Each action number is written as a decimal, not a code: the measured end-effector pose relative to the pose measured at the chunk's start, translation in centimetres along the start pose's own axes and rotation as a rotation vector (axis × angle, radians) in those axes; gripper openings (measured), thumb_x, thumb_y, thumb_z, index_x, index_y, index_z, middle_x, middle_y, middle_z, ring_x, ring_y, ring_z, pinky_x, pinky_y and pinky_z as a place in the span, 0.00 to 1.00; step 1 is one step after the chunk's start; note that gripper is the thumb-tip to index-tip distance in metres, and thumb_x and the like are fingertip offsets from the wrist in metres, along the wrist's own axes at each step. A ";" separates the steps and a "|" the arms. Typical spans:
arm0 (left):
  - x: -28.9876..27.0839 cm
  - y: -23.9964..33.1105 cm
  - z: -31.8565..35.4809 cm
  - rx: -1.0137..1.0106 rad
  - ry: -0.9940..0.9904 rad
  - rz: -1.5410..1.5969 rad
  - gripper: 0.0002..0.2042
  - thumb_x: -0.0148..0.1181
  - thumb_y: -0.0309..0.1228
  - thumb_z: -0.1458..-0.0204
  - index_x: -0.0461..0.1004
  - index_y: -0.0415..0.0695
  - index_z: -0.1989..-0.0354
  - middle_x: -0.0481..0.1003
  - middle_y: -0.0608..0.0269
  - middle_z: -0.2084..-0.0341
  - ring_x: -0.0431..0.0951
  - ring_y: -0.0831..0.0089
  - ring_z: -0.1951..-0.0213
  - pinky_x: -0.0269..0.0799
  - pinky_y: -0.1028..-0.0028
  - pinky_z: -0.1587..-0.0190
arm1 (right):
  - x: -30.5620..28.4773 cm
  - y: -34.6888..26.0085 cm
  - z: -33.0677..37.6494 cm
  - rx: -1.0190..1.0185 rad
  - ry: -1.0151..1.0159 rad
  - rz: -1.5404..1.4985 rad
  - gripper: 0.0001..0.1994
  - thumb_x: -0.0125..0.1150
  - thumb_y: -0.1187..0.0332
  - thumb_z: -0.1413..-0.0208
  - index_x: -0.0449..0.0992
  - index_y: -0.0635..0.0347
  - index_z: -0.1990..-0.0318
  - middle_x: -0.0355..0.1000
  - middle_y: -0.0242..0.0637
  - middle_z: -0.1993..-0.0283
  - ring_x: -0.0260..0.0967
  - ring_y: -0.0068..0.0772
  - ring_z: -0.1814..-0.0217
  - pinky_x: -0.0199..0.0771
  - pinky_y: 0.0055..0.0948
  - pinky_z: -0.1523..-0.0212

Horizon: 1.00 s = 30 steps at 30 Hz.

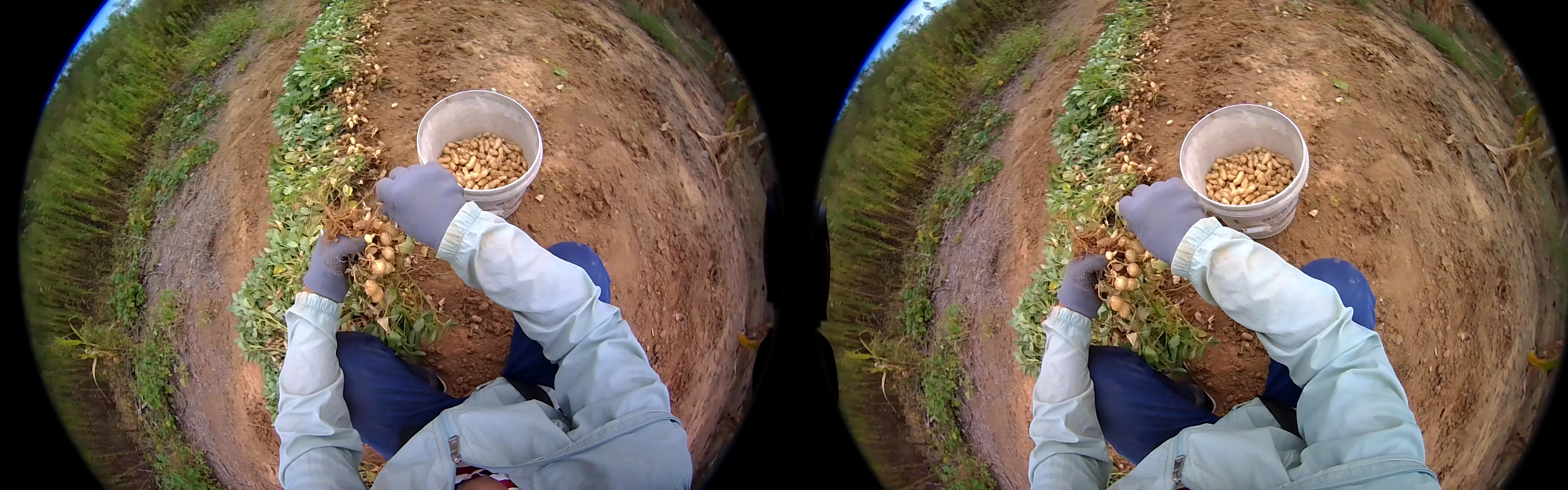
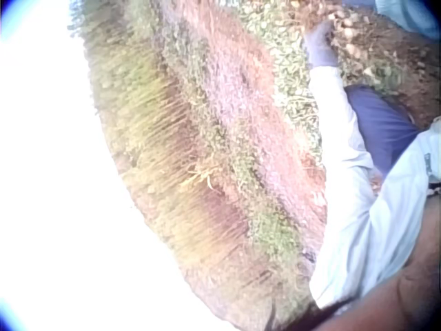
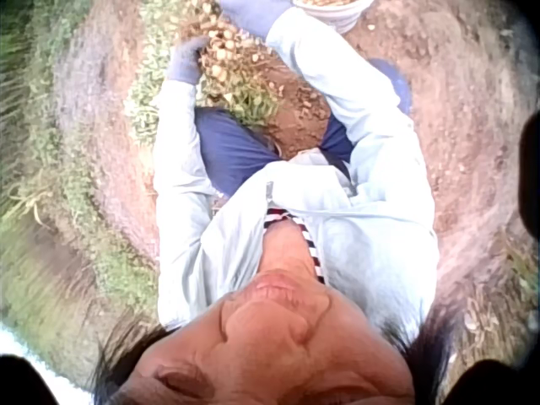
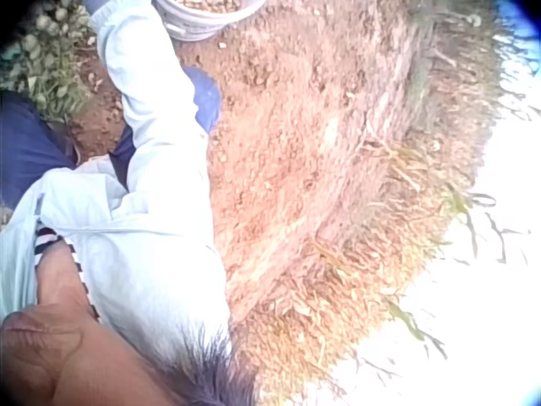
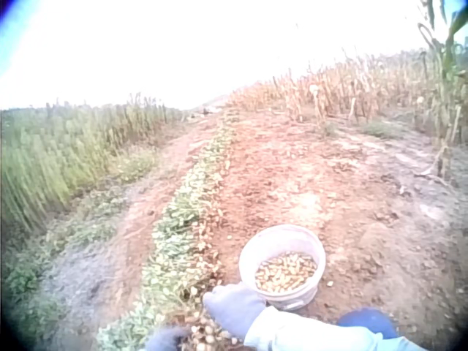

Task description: The person kneels in a field and pulls up peanut plants from the soil. They manually detach the peanut pods from the roots and place them into a white bucket, repeating this process for several plants.

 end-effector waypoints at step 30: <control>1.6 -0.1 -1.4 -0.007 0.054 0.147 0.13 0.51 0.30 0.49 0.77 0.35 0.62 0.78 0.60 0.66 0.75 0.74 0.61 0.68 0.74 0.54 | 1.3 0.1 0.4 -0.044 0.083 0.153 0.02 0.53 0.70 0.52 0.71 0.53 0.70 0.71 0.33 0.76 0.74 0.38 0.71 0.70 0.36 0.73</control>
Point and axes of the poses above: each hand's wrist, its own z-axis away from the middle knuckle, its own x-axis out of the palm, y = z × x, the point moved 9 cm from there along -z, towards the middle knuckle
